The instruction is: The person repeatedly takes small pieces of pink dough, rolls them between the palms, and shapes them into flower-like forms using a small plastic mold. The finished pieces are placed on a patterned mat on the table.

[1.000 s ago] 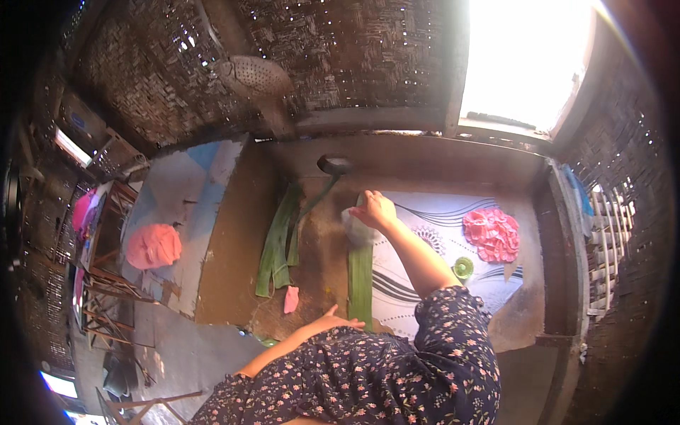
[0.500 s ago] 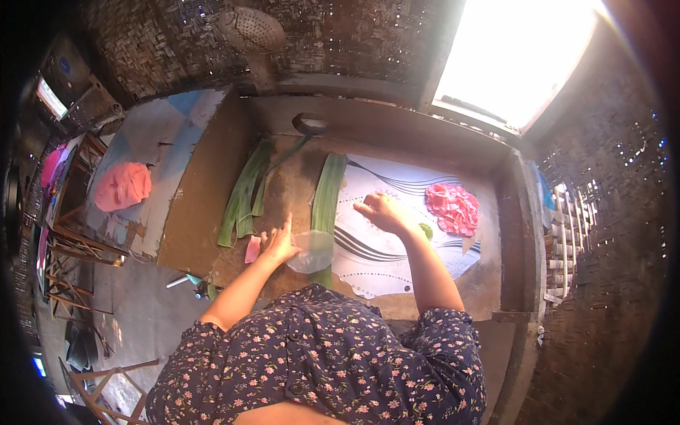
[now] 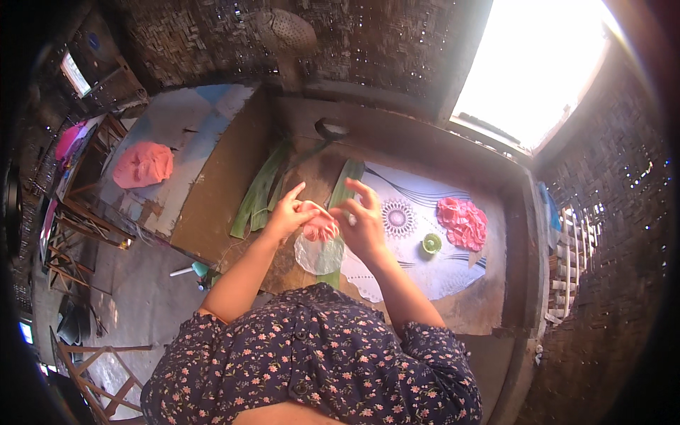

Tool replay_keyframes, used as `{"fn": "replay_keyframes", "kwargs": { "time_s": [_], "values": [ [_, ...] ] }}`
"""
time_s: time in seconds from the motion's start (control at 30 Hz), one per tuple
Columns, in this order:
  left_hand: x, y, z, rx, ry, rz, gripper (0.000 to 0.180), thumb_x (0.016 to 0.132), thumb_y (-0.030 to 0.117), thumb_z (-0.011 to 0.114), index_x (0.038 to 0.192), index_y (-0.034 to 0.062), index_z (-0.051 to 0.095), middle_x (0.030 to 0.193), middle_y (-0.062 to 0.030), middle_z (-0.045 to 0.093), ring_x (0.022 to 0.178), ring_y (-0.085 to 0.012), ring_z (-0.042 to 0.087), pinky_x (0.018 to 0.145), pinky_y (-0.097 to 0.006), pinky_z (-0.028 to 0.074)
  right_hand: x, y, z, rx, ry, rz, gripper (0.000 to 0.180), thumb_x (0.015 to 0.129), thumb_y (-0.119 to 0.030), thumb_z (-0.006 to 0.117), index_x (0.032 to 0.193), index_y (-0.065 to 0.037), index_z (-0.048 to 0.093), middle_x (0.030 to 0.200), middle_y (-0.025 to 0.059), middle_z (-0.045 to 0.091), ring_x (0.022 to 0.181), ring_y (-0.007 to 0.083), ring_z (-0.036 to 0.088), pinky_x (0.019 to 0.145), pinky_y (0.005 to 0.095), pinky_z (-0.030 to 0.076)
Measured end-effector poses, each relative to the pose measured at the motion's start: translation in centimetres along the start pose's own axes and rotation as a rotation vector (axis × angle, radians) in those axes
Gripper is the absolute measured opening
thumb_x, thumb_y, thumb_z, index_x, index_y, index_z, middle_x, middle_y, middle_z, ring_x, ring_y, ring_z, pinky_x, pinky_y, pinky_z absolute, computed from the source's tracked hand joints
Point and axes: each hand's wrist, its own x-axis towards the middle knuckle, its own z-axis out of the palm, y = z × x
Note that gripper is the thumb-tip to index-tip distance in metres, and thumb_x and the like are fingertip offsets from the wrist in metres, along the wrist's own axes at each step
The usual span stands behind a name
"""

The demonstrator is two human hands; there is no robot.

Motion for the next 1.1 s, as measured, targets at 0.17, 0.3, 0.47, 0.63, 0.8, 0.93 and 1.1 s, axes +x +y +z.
{"fn": "replay_keyframes", "kwargs": {
  "time_s": [0.17,0.3,0.47,0.63,0.8,0.93,1.1],
  "values": [
    [-1.1,0.8,-3.2,-0.606,0.002,-0.224,0.046,0.084,-0.001,0.059,0.127,0.0002,0.044,0.107,-0.0113,0.059,0.094,-0.0166,0.060,0.080,-0.027,0.051,-3.7,1.3,1.2,0.447,-0.301,0.572,0.014,0.084,-0.016,0.061,0.081,-0.003,0.061,0.096,0.0095,0.056,0.096,0.0277,0.050,0.084,0.0367,0.040],
    [-1.3,0.6,-2.9,-0.820,0.066,-0.220,0.034,0.083,-0.005,0.055,0.116,0.0018,0.049,0.104,-0.0112,0.059,0.091,-0.0188,0.061,0.081,-0.031,0.054,-6.2,0.1,3.2,0.578,-0.640,0.336,0.046,0.087,-0.015,0.060,0.127,-0.009,0.038,0.142,0.0097,0.024,0.130,0.0233,0.028,0.101,0.0359,0.032],
    [-1.5,-0.4,-1.1,-0.963,-0.008,-0.232,0.033,0.084,-0.006,0.054,0.114,0.0045,0.050,0.107,-0.0120,0.058,0.099,-0.0229,0.059,0.090,-0.037,0.050,-4.7,-0.7,4.6,0.679,-0.606,0.024,0.099,0.076,-0.041,0.070,0.146,-0.012,0.006,0.151,0.0143,-0.004,0.139,0.0271,-0.010,0.111,0.0448,0.000],
    [-1.9,-0.5,-1.0,-0.972,-0.197,-0.141,0.032,0.083,-0.006,0.055,0.113,0.0066,0.051,0.114,-0.0113,0.056,0.108,-0.0238,0.055,0.096,-0.039,0.046,-2.9,-0.7,4.8,0.752,-0.563,0.085,0.099,0.075,-0.045,0.070,0.146,-0.011,0.010,0.150,0.0160,0.009,0.139,0.0277,0.001,0.111,0.0410,0.005],
    [-2.2,-0.1,-1.1,-0.929,-0.180,-0.134,0.030,0.084,-0.007,0.054,0.110,0.0075,0.052,0.119,-0.0123,0.054,0.114,-0.0258,0.052,0.101,-0.043,0.042,-2.8,-1.1,4.7,0.820,-0.420,0.053,0.098,0.075,-0.043,0.071,0.145,-0.006,0.013,0.149,0.0161,0.015,0.139,0.0262,0.007,0.111,0.0404,0.008],
    [-2.5,0.3,-0.3,-0.916,-0.199,-0.094,0.030,0.084,-0.006,0.055,0.111,0.0082,0.052,0.119,-0.0112,0.055,0.111,-0.0247,0.054,0.099,-0.041,0.044,-2.7,-1.8,5.1,0.763,-0.238,0.018,0.099,0.075,-0.040,0.071,0.144,-0.001,0.012,0.148,0.0177,0.018,0.139,0.0266,0.011,0.111,0.0393,0.010],
    [-3.1,0.6,0.6,-1.034,-0.249,-0.092,0.030,0.084,-0.004,0.056,0.112,0.0074,0.052,0.114,-0.0094,0.057,0.105,-0.0229,0.057,0.096,-0.039,0.047,-3.0,-2.3,5.5,0.585,-0.111,0.001,0.098,0.074,-0.040,0.071,0.143,0.000,0.014,0.146,0.0203,0.023,0.137,0.0279,0.019,0.110,0.0378,0.016]
  ]
}}
